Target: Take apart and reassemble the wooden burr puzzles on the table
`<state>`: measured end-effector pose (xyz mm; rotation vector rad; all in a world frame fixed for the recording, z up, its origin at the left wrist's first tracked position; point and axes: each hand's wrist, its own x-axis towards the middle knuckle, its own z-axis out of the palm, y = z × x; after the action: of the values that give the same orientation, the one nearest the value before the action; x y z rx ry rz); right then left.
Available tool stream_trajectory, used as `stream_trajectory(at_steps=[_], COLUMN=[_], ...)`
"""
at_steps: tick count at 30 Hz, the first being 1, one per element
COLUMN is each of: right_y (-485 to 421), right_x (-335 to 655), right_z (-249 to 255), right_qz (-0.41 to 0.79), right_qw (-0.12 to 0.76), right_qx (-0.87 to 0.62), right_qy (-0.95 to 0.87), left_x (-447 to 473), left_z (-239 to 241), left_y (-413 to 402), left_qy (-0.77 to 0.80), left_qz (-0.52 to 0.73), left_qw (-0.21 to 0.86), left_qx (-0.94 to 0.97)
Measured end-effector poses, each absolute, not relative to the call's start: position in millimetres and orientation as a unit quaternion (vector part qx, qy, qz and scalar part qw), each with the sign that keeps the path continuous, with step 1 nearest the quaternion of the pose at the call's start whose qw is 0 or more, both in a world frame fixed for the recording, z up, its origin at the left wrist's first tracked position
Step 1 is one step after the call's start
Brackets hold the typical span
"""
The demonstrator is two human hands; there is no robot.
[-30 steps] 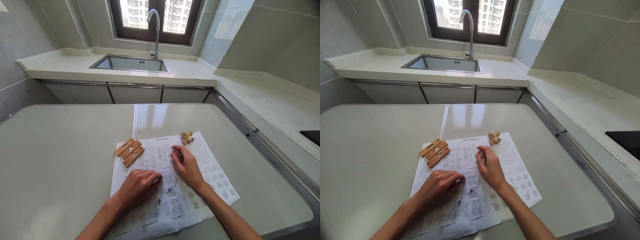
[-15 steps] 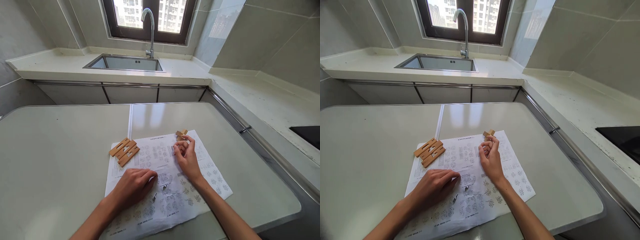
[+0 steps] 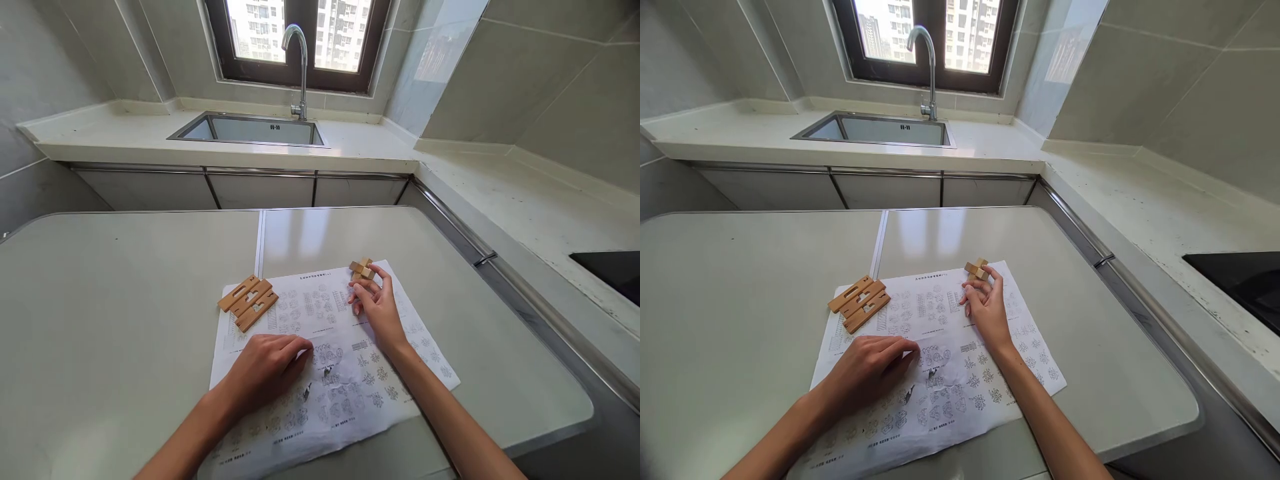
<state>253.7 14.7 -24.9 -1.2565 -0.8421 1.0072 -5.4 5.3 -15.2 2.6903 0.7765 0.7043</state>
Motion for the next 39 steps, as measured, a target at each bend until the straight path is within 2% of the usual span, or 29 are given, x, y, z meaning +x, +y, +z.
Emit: stream_trajectory(at_steps=[9, 14, 19, 24, 27, 31, 36, 39], right_y=[14.7, 7.8, -3.4, -10.9, -12.4, -13.1, -15.6, -17.5], right_x=[257.1, 248.4, 237.9, 230.9, 229.5, 231.3, 233.9, 231.6], right_z=[-16.7, -12.6, -10.2, -7.2, -7.1, -8.0, -4.2, -4.1], right_qz=[0.463, 0.526, 0.625, 0.669, 0.679, 0.699, 0.697, 0.651], right_qw=[0.630, 0.597, 0.508, 0.434, 0.422, 0.397, 0.293, 0.309], right_qx=[-0.520, -0.460, -0.341, -0.282, -0.270, -0.271, -0.290, -0.352], right_qy=[-0.344, -0.393, -0.485, -0.533, -0.537, -0.529, -0.587, -0.598], left_x=[-5.5, -4.7, -4.8, -7.8, -8.3, -6.8, -4.6, -2.6], left_z=[-12.0, -8.4, -1.6, 6.6, 11.6, 17.6, 18.7, 16.5], left_y=[5.6, 4.3, 2.0, 3.2, 3.6, 2.7, -0.7, -2.8], left_qy=[0.265, 0.301, 0.393, 0.372, 0.380, 0.371, 0.323, 0.311], left_qz=[0.222, 0.260, 0.370, 0.337, 0.330, 0.356, 0.379, 0.380], left_qw=[0.118, 0.110, 0.216, 0.373, 0.413, 0.410, 0.378, 0.366], left_qx=[0.931, 0.911, 0.814, 0.781, 0.759, 0.753, 0.780, 0.791])
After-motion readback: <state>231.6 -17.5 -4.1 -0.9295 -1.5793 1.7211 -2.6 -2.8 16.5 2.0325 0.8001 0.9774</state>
